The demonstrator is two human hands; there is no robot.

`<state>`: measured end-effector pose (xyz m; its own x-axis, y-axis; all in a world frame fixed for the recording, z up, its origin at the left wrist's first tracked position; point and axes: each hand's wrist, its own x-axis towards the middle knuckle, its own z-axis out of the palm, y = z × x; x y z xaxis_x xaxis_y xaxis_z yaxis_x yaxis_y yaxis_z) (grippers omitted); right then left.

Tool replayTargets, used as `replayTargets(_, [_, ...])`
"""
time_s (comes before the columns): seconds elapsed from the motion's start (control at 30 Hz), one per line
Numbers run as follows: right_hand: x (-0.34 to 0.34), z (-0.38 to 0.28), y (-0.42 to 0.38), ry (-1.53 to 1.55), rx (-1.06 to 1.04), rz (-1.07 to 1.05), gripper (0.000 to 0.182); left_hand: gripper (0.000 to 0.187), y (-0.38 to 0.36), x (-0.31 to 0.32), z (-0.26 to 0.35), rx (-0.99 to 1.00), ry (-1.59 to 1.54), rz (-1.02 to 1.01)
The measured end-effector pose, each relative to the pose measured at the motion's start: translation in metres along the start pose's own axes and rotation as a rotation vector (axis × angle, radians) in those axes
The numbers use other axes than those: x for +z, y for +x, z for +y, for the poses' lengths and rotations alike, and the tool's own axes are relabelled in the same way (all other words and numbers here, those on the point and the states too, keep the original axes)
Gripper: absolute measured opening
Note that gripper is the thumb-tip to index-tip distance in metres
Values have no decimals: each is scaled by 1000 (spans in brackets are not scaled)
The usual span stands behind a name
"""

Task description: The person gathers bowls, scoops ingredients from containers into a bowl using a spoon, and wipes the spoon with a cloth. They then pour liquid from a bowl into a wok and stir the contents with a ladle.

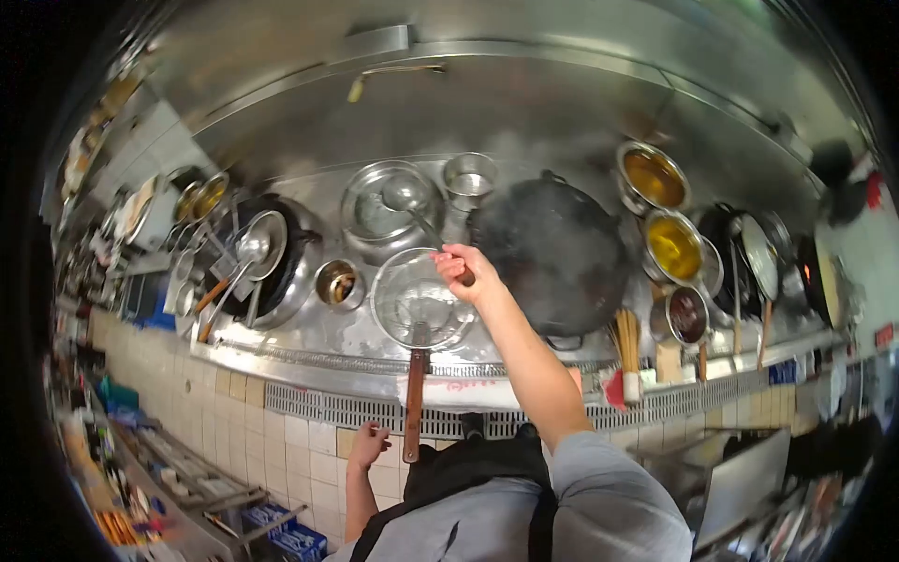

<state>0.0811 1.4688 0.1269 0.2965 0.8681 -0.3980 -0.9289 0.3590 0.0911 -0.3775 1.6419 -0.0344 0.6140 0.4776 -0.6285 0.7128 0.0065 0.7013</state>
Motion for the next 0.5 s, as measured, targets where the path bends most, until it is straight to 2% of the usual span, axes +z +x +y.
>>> replayTargets(0.17, [5, 8, -144, -144, -133, -36, 24, 37, 46, 2, 24, 179, 21, -29])
replayTargets(0.27, [6, 4, -220, -173, -203, 85, 29, 35, 59, 19, 80, 261, 72, -101])
replayTargets(0.37, [-2, -6, -267, -238, -272, 254, 18, 34, 68, 44, 123, 310, 46, -237])
replayTargets(0.5, [-28, 15, -297, -571, -461, 600, 10, 33, 92, 84, 148, 377, 165, -363])
